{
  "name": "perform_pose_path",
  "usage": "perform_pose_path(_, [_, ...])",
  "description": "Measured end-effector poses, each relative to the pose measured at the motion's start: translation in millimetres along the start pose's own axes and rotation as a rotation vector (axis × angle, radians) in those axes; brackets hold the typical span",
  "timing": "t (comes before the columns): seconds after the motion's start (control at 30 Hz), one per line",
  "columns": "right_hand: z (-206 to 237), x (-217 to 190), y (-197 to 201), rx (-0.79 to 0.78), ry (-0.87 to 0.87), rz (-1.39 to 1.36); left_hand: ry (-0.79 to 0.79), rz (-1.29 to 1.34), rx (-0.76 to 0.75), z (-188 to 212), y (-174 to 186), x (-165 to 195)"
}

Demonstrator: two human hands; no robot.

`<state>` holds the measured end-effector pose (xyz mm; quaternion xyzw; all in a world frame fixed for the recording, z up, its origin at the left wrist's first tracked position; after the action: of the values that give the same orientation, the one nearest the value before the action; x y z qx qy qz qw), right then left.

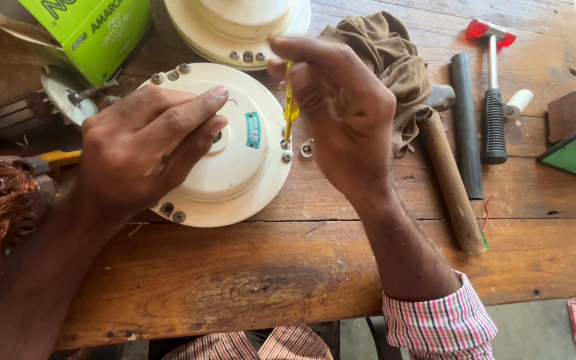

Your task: The person works on a ceiling fan motor at a wooden workbench, using a screwdriver to loosen and remove screws from the fan's central hub and wiring, handling small nuts and wires by hand. They then flip the fan housing over, unscrew its side fasteners, and lift off the cover to expose the internal rotor and windings.

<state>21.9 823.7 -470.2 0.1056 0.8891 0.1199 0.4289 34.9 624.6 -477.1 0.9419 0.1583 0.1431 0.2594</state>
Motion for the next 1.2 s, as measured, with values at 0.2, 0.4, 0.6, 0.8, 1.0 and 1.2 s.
perform_pose_path(0.2, [-0.9, 1.8, 17.7, -0.032, 0.064, 0.01, -0.014, 0.022, -0.013, -18.3, -17.8, 10.4])
perform_pose_path(0.4, [-0.1, -5.1, 15.4, 0.028, 0.149, 0.061, 0.029, -0.043, -0.028, -17.8, -9.2, 11.6])
perform_pose_path(0.6, [-3.3, 3.3, -4.5, -0.001, 0.05, 0.06, 0.005, -0.025, -0.022, -7.0, 0.8, -0.4])
perform_pose_path(0.8, [0.6, 1.7, -16.2, 0.056, 0.095, 0.117, 0.001, -0.031, -0.025, -3.4, 13.2, -6.7])
perform_pose_path(1.0, [-3.9, -2.3, -27.1, 0.104, 0.058, 0.204, 0.024, -0.023, -0.018, 3.2, 25.1, -13.8])
perform_pose_path(1.2, [-10.0, -6.7, -41.7, 0.035, 0.041, 0.091, 0.016, -0.011, -0.018, 10.6, 30.9, -21.8])
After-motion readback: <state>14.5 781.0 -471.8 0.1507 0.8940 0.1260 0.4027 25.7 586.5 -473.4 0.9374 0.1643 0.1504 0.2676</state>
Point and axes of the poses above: each hand's wrist, its own z-axis away from the middle knuckle, its own y-axis out of the back of the hand, x = y × z, the point moved 7 cm from there along -z, towards the middle knuckle, and after that the axes turned 5 degrees about z, right-handed, at the moved point
